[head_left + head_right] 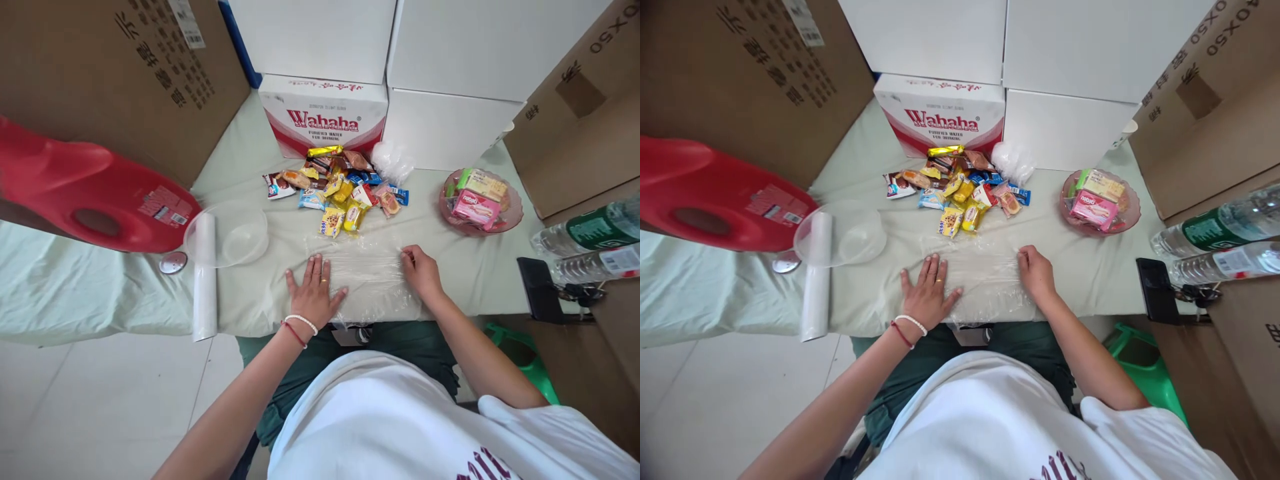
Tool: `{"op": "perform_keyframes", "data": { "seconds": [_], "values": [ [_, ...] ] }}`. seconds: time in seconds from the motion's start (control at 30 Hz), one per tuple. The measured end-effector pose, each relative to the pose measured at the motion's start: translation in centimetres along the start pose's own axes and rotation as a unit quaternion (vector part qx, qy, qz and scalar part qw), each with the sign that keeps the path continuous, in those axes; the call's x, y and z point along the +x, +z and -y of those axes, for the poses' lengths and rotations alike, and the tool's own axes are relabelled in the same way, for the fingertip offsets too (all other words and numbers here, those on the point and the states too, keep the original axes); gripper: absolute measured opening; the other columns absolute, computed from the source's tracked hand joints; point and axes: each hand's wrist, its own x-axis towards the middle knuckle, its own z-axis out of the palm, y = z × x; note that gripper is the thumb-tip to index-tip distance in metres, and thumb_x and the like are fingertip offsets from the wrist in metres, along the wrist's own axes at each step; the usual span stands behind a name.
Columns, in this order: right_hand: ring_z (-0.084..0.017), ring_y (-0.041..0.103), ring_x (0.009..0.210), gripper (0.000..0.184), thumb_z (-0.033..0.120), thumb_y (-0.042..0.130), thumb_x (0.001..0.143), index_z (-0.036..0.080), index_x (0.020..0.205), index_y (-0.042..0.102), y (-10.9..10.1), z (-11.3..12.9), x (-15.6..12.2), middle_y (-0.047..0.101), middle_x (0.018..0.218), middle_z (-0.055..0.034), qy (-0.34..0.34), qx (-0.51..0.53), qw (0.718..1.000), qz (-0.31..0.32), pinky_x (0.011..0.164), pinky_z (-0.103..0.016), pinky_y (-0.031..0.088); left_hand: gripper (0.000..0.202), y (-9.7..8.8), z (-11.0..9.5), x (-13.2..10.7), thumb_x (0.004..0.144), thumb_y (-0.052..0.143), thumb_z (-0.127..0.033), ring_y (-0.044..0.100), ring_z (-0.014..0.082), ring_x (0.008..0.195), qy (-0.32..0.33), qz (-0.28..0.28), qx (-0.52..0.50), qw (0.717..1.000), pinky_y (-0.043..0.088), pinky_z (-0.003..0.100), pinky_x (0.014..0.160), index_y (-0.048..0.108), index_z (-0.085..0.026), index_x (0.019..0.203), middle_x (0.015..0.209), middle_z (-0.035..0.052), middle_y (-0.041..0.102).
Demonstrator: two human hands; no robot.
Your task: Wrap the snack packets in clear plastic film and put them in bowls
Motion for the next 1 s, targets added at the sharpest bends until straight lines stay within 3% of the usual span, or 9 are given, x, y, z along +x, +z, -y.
{"op": "perform_keyframes", "data": {
  "seconds": [0.13, 0.2, 0.3, 0.37, 0.47, 0.6, 0.73, 0.87, 1.0],
  "values": [
    [-0.027, 0.065, 0.091, 0.028, 0.031, 0.050, 0.095, 0.019, 0.112, 0.069, -0.5, 0.7, -0.2, 0.069, 0.108, -0.0134, -0.042, -0.087, 0.993, -0.071, 0.082, -0.042, 0.053, 0.063, -0.5, 0.7, 0.2, 0.107, 0.028, -0.050, 0.031, 0.0333, 0.158, 0.004, 0.004, 0.005, 1.000, 0.014, 0.076, 0.123, 0.042, -0.018, 0.160, 0.171, 0.0172, 0.030],
    [-0.028, 0.064, 0.100, 0.029, 0.028, 0.045, 0.100, 0.020, 0.114, 0.069, -0.6, 2.0, -0.5, 0.068, 0.112, -0.0142, -0.118, -0.076, 0.984, -0.113, 0.088, -0.044, 0.054, 0.064, -0.3, 0.5, 0.0, 0.106, 0.031, -0.051, 0.032, 0.0346, 0.158, 0.011, -0.006, 0.007, 1.000, 0.016, 0.076, 0.123, 0.043, -0.017, 0.159, 0.171, 0.0178, 0.030],
    [-0.029, 0.060, 0.119, 0.033, 0.026, 0.044, 0.104, 0.022, 0.126, 0.068, -0.1, 3.4, -0.6, 0.068, 0.124, -0.0140, -0.277, -0.056, 0.958, -0.048, 0.104, -0.048, 0.051, 0.068, -0.1, 0.5, -0.2, 0.104, 0.037, -0.055, 0.029, 0.0366, 0.159, 0.052, -0.017, 0.018, 0.998, 0.012, 0.078, 0.122, 0.039, -0.018, 0.162, 0.172, 0.0179, 0.026],
    [-0.030, 0.055, 0.132, 0.037, 0.028, 0.047, 0.104, 0.021, 0.136, 0.064, 0.5, 3.0, -0.2, 0.062, 0.143, -0.0151, -0.329, -0.077, 0.941, 0.027, 0.112, -0.052, 0.048, 0.072, 0.0, 1.0, -0.2, 0.103, 0.040, -0.058, 0.029, 0.0377, 0.159, 0.071, -0.023, 0.022, 0.997, 0.008, 0.079, 0.122, 0.036, -0.019, 0.163, 0.172, 0.0177, 0.024],
    [-0.033, 0.052, 0.138, 0.039, 0.034, 0.050, 0.103, 0.018, 0.135, 0.066, 0.7, 1.0, 1.2, 0.058, 0.149, -0.0175, -0.314, -0.108, 0.939, 0.093, 0.113, -0.056, 0.047, 0.074, 0.0, 2.4, 0.3, 0.103, 0.039, -0.059, 0.033, 0.0379, 0.157, 0.083, -0.025, 0.013, 0.996, 0.007, 0.077, 0.123, 0.032, -0.019, 0.165, 0.171, 0.0183, 0.028],
    [-0.030, 0.064, 0.121, 0.036, 0.038, 0.046, 0.104, 0.018, 0.118, 0.074, -0.8, 0.6, 4.3, 0.072, 0.127, -0.0157, -0.267, -0.103, 0.953, 0.104, 0.106, -0.048, 0.050, 0.065, 0.2, 3.9, 0.9, 0.107, 0.028, -0.047, 0.039, 0.0333, 0.155, 0.087, -0.038, -0.025, 0.995, 0.013, 0.071, 0.126, 0.029, -0.019, 0.166, 0.167, 0.0171, 0.038],
    [-0.027, 0.067, 0.100, 0.034, 0.031, 0.045, 0.102, 0.019, 0.116, 0.073, -1.7, 5.5, 9.3, 0.075, 0.112, -0.0117, -0.192, -0.146, 0.970, 0.040, 0.089, -0.038, 0.051, 0.061, 0.2, 3.9, 1.0, 0.108, 0.029, -0.042, 0.043, 0.0315, 0.153, 0.078, -0.059, -0.040, 0.994, 0.015, 0.068, 0.127, 0.032, -0.020, 0.165, 0.165, 0.0149, 0.043],
    [-0.026, 0.066, 0.094, 0.032, 0.024, 0.044, 0.099, 0.020, 0.105, 0.076, -0.2, 11.5, 15.5, 0.076, 0.104, -0.0092, -0.162, -0.228, 0.959, 0.057, 0.080, -0.033, 0.046, 0.058, 0.0, 3.4, 0.8, 0.107, 0.034, -0.041, 0.043, 0.0322, 0.153, 0.079, -0.060, -0.028, 0.995, 0.015, 0.069, 0.127, 0.040, -0.021, 0.161, 0.166, 0.0139, 0.041],
    [-0.030, 0.066, 0.099, 0.036, 0.027, 0.051, 0.099, 0.020, 0.129, 0.068, 2.6, 15.0, 20.7, 0.071, 0.121, -0.0152, -0.173, -0.300, 0.938, 0.015, 0.080, -0.035, 0.046, 0.058, -0.3, 3.1, 0.7, 0.107, 0.036, -0.040, 0.042, 0.0317, 0.153, 0.076, -0.060, -0.023, 0.995, 0.016, 0.067, 0.128, 0.041, -0.022, 0.161, 0.165, 0.0134, 0.041]
  ]
}}
